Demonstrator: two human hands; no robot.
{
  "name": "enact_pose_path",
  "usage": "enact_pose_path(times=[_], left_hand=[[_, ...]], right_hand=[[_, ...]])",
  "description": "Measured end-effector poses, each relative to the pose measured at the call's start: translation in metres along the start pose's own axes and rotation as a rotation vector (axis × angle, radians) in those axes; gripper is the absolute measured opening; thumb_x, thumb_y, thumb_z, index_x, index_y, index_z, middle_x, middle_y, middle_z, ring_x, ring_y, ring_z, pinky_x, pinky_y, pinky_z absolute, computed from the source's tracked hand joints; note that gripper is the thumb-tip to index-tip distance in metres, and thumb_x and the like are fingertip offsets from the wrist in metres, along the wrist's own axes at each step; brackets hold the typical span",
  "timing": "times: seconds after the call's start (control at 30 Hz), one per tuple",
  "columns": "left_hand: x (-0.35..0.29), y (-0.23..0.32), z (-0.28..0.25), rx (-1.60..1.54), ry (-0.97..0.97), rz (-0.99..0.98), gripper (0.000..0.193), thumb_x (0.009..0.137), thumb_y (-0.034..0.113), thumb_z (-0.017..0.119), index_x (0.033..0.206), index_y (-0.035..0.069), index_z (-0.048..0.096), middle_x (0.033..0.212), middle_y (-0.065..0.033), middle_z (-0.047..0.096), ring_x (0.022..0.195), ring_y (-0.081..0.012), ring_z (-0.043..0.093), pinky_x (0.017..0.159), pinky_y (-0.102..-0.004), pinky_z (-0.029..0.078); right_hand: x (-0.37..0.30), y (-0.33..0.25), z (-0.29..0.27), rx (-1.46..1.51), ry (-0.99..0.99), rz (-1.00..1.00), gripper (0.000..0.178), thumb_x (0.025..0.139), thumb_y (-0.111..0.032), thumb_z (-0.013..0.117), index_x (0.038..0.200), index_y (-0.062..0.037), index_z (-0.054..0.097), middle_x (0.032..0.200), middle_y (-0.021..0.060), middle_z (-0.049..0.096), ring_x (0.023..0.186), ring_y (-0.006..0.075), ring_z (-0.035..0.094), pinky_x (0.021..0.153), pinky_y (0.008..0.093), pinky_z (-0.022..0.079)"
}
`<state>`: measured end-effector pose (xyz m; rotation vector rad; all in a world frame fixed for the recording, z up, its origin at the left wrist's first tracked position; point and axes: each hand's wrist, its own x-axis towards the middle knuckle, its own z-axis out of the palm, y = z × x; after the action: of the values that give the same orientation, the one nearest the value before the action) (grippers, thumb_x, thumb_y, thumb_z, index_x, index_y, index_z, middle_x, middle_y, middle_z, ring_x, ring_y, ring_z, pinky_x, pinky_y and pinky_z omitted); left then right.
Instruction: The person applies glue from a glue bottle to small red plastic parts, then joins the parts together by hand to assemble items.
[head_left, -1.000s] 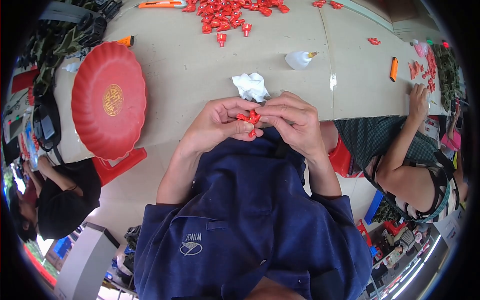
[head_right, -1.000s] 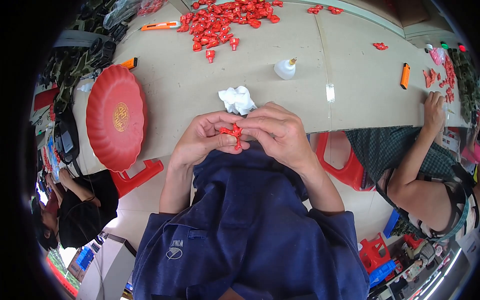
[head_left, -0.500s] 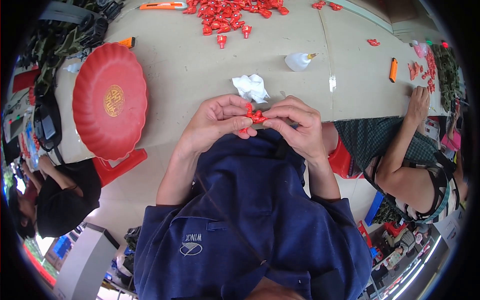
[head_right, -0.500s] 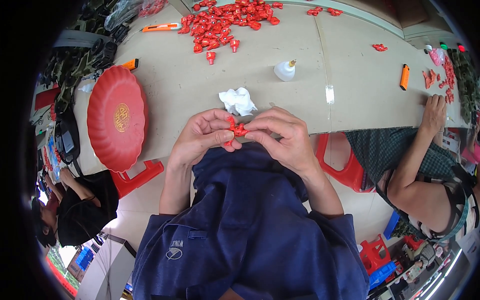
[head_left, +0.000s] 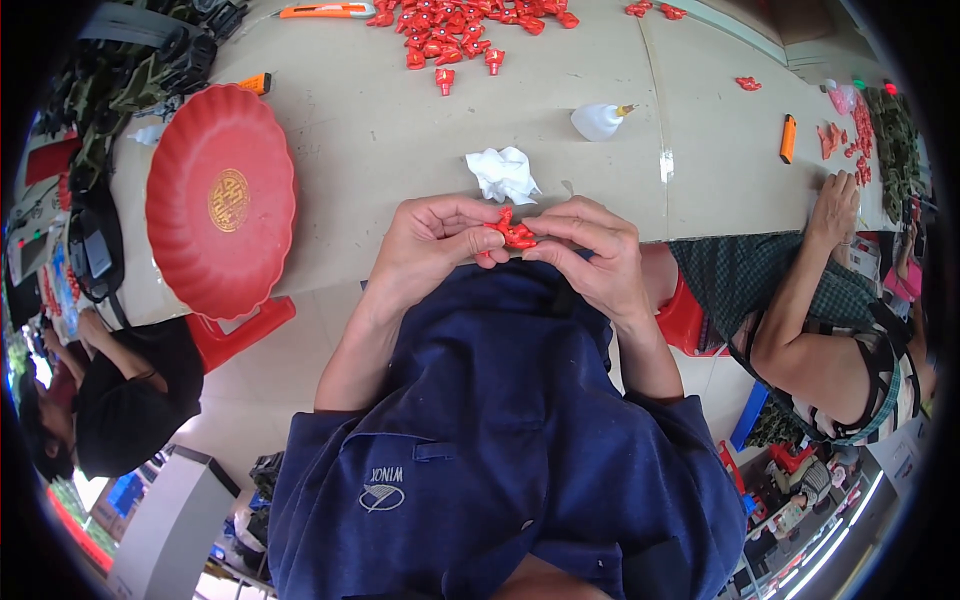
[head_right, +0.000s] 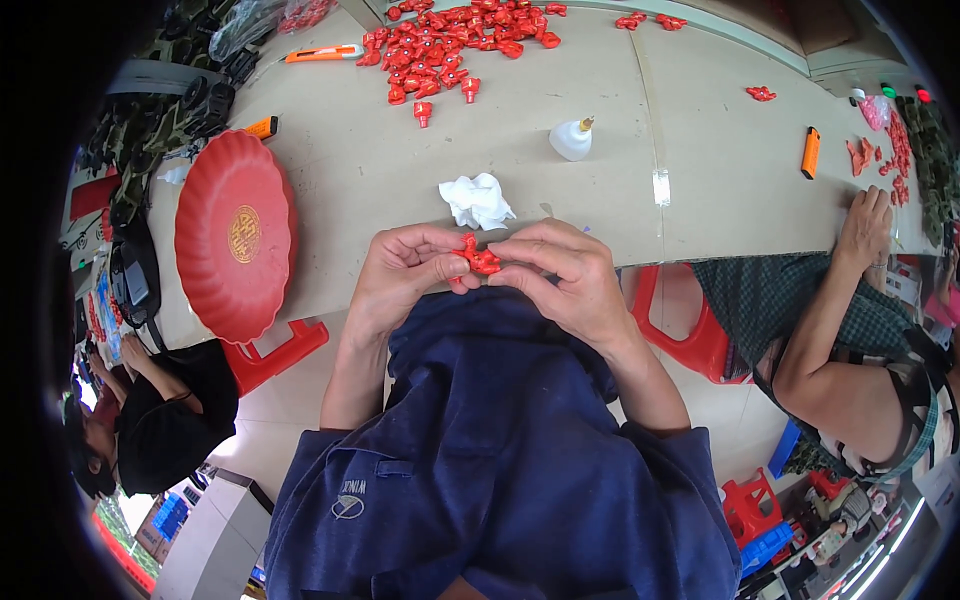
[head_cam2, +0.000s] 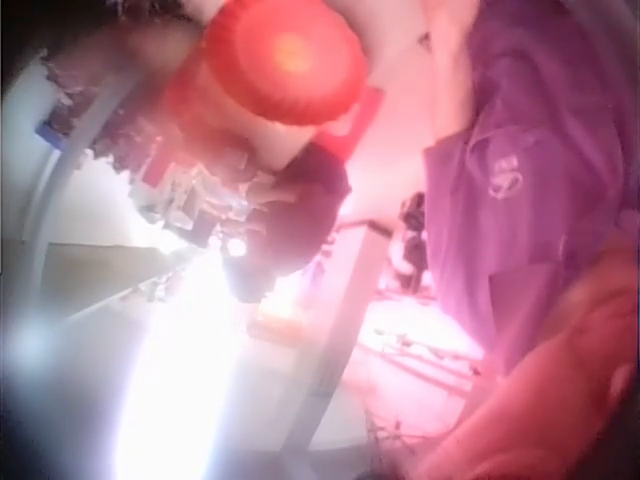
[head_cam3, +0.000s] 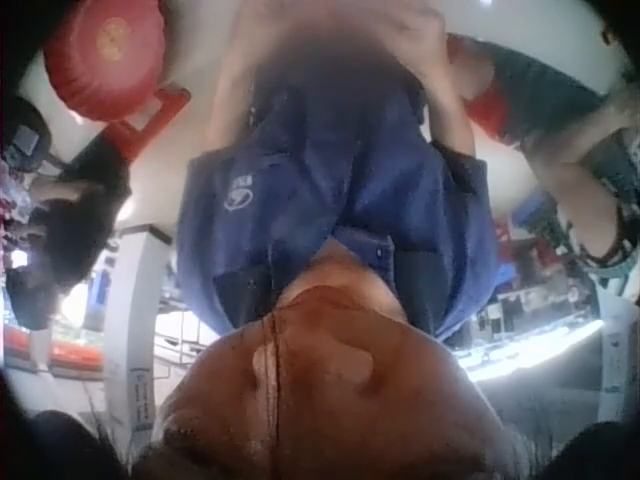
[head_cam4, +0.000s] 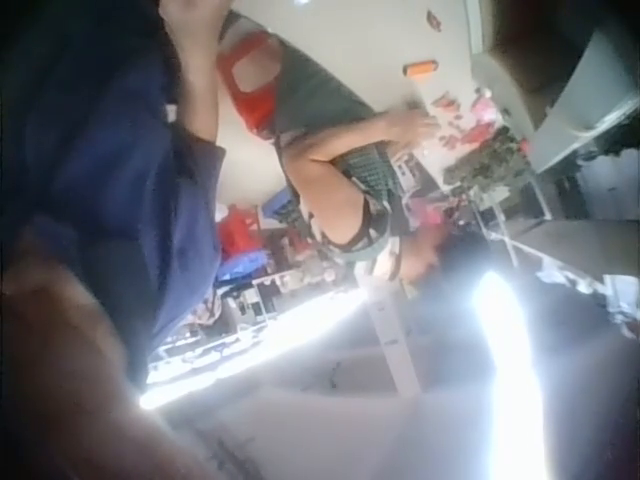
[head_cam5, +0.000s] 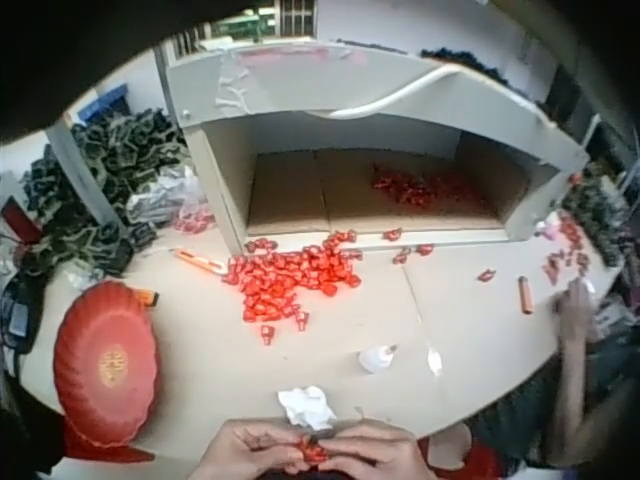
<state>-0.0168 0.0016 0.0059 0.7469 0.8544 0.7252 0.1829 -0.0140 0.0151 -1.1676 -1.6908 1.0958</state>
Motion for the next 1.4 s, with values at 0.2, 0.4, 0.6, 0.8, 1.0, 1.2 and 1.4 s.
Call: enact_pose_path(times=[0.2,0.4,0.6,0.8,1.0,1.2,1.4], left_hand=[[-0.001,-0.003,0.003,0.018,0.047,0.022,0.011,0.080,-0.004,0.058,0.090,-0.005,0.062,0.079,-0.0142,0.064,0.068,-0.0182,0.064,0.058,-0.0251,0.052],[-0.001,-0.001,0.004,0.040,0.066,0.017,0.011,0.081,-0.003,0.058,0.091,-0.004,0.062,0.079,-0.0146,0.064,0.067,-0.0183,0.064,0.057,-0.0252,0.052],[0.000,0.003,0.004,0.034,0.085,-0.066,0.012,0.081,0.000,0.060,0.092,-0.003,0.064,0.078,-0.0118,0.065,0.065,-0.0165,0.064,0.055,-0.0238,0.053],[0.000,0.005,0.003,0.032,0.078,-0.085,0.013,0.081,0.000,0.060,0.093,-0.003,0.063,0.078,-0.0121,0.065,0.065,-0.0169,0.064,0.055,-0.0240,0.054],[-0.001,0.007,0.002,0.024,0.060,-0.090,0.014,0.081,0.000,0.060,0.094,-0.003,0.063,0.079,-0.0127,0.065,0.066,-0.0173,0.065,0.054,-0.0241,0.054],[0.001,0.010,0.003,0.049,0.066,-0.118,0.014,0.081,0.003,0.061,0.093,-0.004,0.062,0.079,-0.0136,0.064,0.064,-0.0180,0.065,0.053,-0.0240,0.054],[0.000,0.016,0.000,0.032,0.043,-0.164,0.018,0.080,0.008,0.064,0.092,-0.005,0.062,0.076,-0.0144,0.064,0.060,-0.0187,0.064,0.050,-0.0232,0.053]], right_hand=[[-0.002,0.005,0.002,-0.021,0.026,-0.080,0.023,0.065,-0.005,0.073,0.087,-0.0004,0.067,0.073,0.0081,0.062,0.064,0.0173,0.058,0.056,0.0262,0.044],[-0.002,0.006,0.004,-0.017,0.030,-0.065,0.022,0.066,-0.004,0.073,0.087,-0.0002,0.067,0.074,0.0078,0.062,0.064,0.0162,0.059,0.055,0.0255,0.044],[-0.003,0.003,0.005,0.106,0.028,0.047,0.020,0.070,-0.001,0.071,0.089,0.0008,0.066,0.077,0.0081,0.063,0.067,0.0118,0.060,0.055,0.0213,0.046],[-0.003,0.004,0.006,0.154,0.022,0.062,0.019,0.071,0.000,0.070,0.089,0.0014,0.066,0.078,0.0087,0.063,0.067,0.0110,0.061,0.055,0.0198,0.047],[-0.003,0.003,0.006,0.203,0.005,0.096,0.017,0.072,0.002,0.068,0.089,0.0022,0.066,0.079,0.0090,0.063,0.069,0.0105,0.061,0.055,0.0189,0.047],[-0.004,-0.001,0.007,0.385,0.007,0.264,0.019,0.072,0.005,0.067,0.090,0.0017,0.066,0.082,0.0090,0.063,0.073,0.0122,0.059,0.062,0.0220,0.047],[-0.004,0.001,0.010,0.403,0.010,0.296,0.013,0.076,0.001,0.066,0.089,0.0021,0.066,0.079,0.0066,0.063,0.070,0.0078,0.059,0.059,0.0183,0.046]])
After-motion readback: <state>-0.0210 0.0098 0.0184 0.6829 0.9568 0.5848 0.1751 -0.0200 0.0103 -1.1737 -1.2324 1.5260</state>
